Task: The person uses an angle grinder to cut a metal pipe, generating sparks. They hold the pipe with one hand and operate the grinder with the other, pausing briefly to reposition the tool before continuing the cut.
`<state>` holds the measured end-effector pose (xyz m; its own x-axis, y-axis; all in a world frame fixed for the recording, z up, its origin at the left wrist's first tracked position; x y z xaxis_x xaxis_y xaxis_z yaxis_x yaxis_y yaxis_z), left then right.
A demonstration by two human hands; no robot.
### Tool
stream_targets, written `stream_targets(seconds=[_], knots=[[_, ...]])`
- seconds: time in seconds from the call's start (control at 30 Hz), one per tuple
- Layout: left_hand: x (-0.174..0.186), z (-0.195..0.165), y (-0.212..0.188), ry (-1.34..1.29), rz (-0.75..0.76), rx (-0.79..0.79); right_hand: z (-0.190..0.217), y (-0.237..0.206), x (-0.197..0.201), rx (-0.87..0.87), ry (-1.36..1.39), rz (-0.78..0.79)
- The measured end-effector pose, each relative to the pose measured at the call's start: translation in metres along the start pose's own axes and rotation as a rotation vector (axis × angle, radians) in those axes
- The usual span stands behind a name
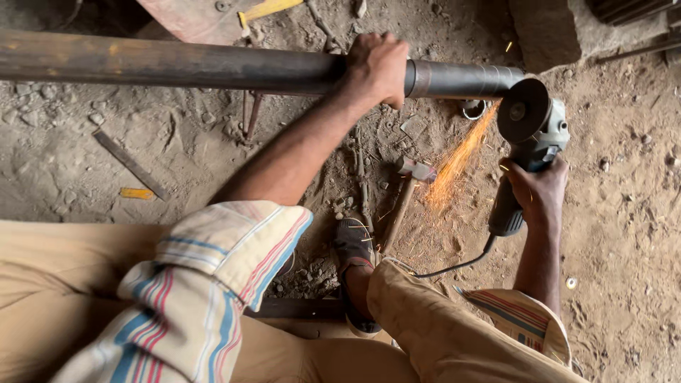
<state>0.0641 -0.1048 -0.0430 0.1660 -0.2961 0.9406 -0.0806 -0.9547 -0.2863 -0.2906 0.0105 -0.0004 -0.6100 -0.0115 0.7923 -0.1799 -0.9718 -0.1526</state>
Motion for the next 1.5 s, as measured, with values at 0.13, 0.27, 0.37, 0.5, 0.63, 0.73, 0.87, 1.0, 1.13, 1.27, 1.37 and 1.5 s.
stream_targets(seconds=[0.13,0.27,0.37,0.5,0.63,0.73,0.87,1.0,1.13,1.27,1.37,1.5], knots=[[-0.003,-0.001,0.001,-0.024,0.000,0.004,-0.002,0.001,-0.001,-0.028,0.006,0.013],[-0.004,0.000,0.000,-0.018,0.022,0.018,0.002,0.003,-0.001,0.010,0.018,0.011],[-0.001,-0.001,0.000,-0.013,0.006,0.027,0.005,0.003,-0.004,-0.009,0.019,0.079],[0.003,-0.003,-0.003,-0.004,-0.014,0.024,0.006,-0.002,0.001,-0.051,-0.024,0.004],[0.006,-0.002,-0.006,-0.018,-0.069,0.019,0.006,-0.002,0.002,-0.027,-0.051,-0.031],[0.007,-0.002,-0.008,-0.024,-0.121,0.002,0.003,0.001,-0.004,-0.057,0.004,0.046],[0.006,-0.004,-0.009,-0.022,-0.179,-0.004,0.005,0.001,0.001,-0.017,-0.006,-0.011],[0.012,-0.005,-0.012,-0.049,-0.304,-0.014,0.009,0.002,0.000,0.031,0.016,0.023],[0.009,-0.005,-0.013,0.019,-0.238,-0.011,0.010,0.001,0.000,0.015,0.015,0.004],[0.011,-0.005,-0.016,0.043,-0.249,-0.022,0.010,0.002,-0.001,0.015,0.008,0.028],[0.013,-0.006,-0.019,0.042,-0.287,-0.032,0.008,0.001,0.003,-0.035,-0.036,-0.015],[0.014,-0.006,-0.022,0.045,-0.280,-0.024,0.005,0.001,0.003,-0.048,-0.050,-0.007]])
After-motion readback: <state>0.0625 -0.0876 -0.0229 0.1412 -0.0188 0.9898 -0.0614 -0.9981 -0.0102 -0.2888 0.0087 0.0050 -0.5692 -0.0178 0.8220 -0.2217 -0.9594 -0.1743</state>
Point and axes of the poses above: each hand's wrist, its own y-axis towards the middle knuckle, its own x-axis out of the back of the hand, z = x × y, the point moved 5 cm from there along y, towards the middle knuckle, and after that the axes turned 11 degrees about x, right-handed, at the moved point
